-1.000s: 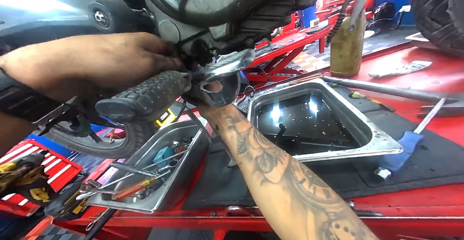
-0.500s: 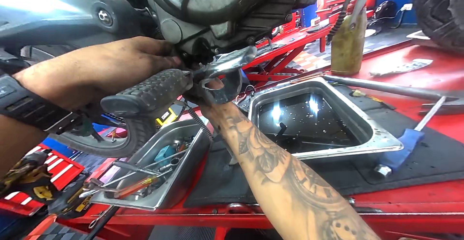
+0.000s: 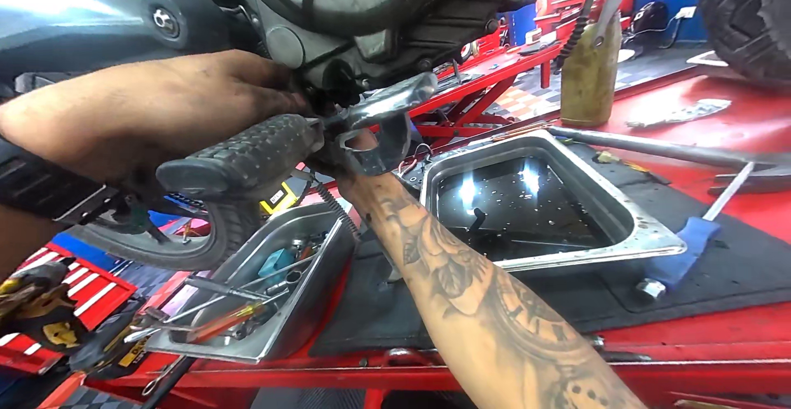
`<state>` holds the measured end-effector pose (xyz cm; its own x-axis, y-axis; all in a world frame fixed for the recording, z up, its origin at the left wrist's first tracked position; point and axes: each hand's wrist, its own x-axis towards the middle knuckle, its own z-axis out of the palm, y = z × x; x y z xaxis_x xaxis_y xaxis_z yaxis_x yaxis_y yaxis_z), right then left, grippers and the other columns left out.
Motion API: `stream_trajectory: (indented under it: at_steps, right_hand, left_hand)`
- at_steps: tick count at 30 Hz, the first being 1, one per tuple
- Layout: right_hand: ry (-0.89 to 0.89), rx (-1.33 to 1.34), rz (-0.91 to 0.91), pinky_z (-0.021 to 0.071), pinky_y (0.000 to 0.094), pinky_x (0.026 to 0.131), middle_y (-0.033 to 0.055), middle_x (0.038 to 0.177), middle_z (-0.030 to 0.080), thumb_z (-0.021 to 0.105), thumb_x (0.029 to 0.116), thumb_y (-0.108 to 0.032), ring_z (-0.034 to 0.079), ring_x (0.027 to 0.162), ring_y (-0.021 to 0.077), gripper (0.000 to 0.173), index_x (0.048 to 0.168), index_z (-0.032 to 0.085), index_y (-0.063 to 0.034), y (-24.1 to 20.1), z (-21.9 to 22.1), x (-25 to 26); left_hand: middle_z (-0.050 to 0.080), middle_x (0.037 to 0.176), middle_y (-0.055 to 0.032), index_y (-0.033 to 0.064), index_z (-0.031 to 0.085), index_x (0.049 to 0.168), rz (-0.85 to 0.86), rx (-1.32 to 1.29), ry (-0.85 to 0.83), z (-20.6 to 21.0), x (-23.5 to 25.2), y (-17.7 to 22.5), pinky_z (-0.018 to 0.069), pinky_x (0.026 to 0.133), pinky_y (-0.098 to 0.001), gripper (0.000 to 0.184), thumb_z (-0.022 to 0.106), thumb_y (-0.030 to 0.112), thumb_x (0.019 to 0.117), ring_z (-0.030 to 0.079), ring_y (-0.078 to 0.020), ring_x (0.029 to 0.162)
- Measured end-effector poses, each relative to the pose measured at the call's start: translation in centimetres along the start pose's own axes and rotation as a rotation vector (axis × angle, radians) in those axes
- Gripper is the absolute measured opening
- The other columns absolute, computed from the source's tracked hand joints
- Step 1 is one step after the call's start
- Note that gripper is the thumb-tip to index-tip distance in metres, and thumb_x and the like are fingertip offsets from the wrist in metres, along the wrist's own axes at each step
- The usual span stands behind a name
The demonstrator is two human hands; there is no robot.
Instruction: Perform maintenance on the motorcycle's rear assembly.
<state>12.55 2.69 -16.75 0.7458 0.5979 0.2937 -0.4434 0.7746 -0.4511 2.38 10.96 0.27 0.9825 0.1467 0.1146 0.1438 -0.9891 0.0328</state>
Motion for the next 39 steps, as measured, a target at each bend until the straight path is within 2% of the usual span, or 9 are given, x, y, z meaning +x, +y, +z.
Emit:
stream_trajectory:
  at_steps: [5,8,10,18,21,25,29,35,39]
  right_hand:
    - [-0.030,-0.026,-0.034,0.0560,0.0379,0.067,0.0055,0.094,0.068,0.056,0.1021,-0.032,0.065,0.082,0.0160,0.026,0.116,0.064,-0.0118,1.1,-0.3,1.4]
    - [-0.052,0.055,0.009,0.0572,0.0408,0.067,0.0078,0.094,0.067,0.054,0.1036,-0.027,0.066,0.081,0.0193,0.021,0.112,0.063,-0.0094,-0.2,-0.2,-0.1]
    - [-0.059,0.102,0.064,0.0591,0.0467,0.075,0.0116,0.101,0.066,0.050,0.1063,-0.022,0.066,0.089,0.0241,0.022,0.119,0.060,-0.0075,-1.8,-0.1,-1.7]
    - [-0.110,0.122,0.056,0.0589,0.0481,0.081,0.0128,0.109,0.066,0.046,0.1081,-0.029,0.066,0.097,0.0257,0.030,0.127,0.057,-0.0082,-1.5,-0.5,-1.7]
    - [-0.105,0.161,0.049,0.0600,0.0461,0.078,0.0110,0.104,0.067,0.049,0.1077,-0.029,0.067,0.093,0.0238,0.027,0.123,0.060,-0.0085,-0.5,-0.6,-0.7]
    - [-0.116,0.144,0.014,0.0562,0.0349,0.067,0.0028,0.090,0.067,0.051,0.1064,-0.030,0.065,0.080,0.0143,0.022,0.111,0.063,-0.0121,0.7,-0.6,0.6]
    - [-0.161,0.201,0.011,0.0599,0.0385,0.069,0.0070,0.091,0.068,0.051,0.1066,-0.026,0.067,0.081,0.0185,0.022,0.111,0.063,-0.0083,0.3,-0.9,0.2]
    - [-0.131,0.116,0.020,0.0542,0.0323,0.062,0.0016,0.085,0.064,0.052,0.1055,-0.027,0.063,0.074,0.0123,0.019,0.109,0.062,-0.0115,0.7,-0.7,0.7]
    - [-0.154,0.164,0.086,0.0589,0.0430,0.072,0.0095,0.098,0.066,0.048,0.1065,-0.022,0.066,0.087,0.0222,0.020,0.116,0.059,-0.0086,-1.5,-0.7,-1.2]
  left_hand:
    - [0.071,0.087,0.0080,0.0309,0.066,0.109,0.041,-0.040,0.022,0.3,-0.7,0.8,0.0614,0.054,-0.0357,0.040,0.043,0.063,0.1030,0.068,-0.0038,0.069]
    - [0.069,0.079,0.0045,0.0219,0.067,0.101,-0.029,-0.056,0.072,1.1,-3.5,7.0,0.0562,0.052,-0.0312,0.031,0.046,0.044,0.1061,0.066,-0.0063,0.064]
    - [0.069,0.080,0.0032,0.0205,0.067,0.101,-0.135,-0.032,0.087,1.4,-4.4,10.0,0.0556,0.056,-0.0303,0.028,0.046,0.038,0.1061,0.066,-0.0078,0.067]
    - [0.068,0.078,0.0027,0.0181,0.066,0.100,-0.159,-0.079,0.088,1.5,-4.8,10.7,0.0540,0.054,-0.0271,0.027,0.045,0.032,0.1078,0.064,-0.0067,0.064]
    - [0.067,0.076,0.0017,0.0166,0.066,0.098,-0.170,-0.089,0.102,1.7,-5.0,11.3,0.0524,0.053,-0.0268,0.025,0.046,0.029,0.1076,0.063,-0.0070,0.063]
    - [0.067,0.078,0.0017,0.0164,0.066,0.100,-0.183,-0.075,0.116,1.8,-5.1,11.6,0.0535,0.055,-0.0275,0.025,0.046,0.028,0.1080,0.063,-0.0073,0.064]
    - [0.069,0.078,0.0016,0.0182,0.068,0.099,-0.166,-0.008,0.083,1.4,-4.7,11.6,0.0545,0.055,-0.0309,0.029,0.046,0.034,0.1074,0.065,-0.0092,0.065]
    - [0.068,0.079,0.0035,0.0198,0.067,0.101,-0.133,-0.080,0.092,1.4,-4.5,9.9,0.0543,0.054,-0.0279,0.026,0.047,0.036,0.1065,0.065,-0.0067,0.066]
    - [0.068,0.077,0.0017,0.0171,0.067,0.100,-0.185,-0.143,0.101,1.7,-4.8,10.7,0.0538,0.053,-0.0265,0.025,0.047,0.031,0.1073,0.064,-0.0070,0.064]
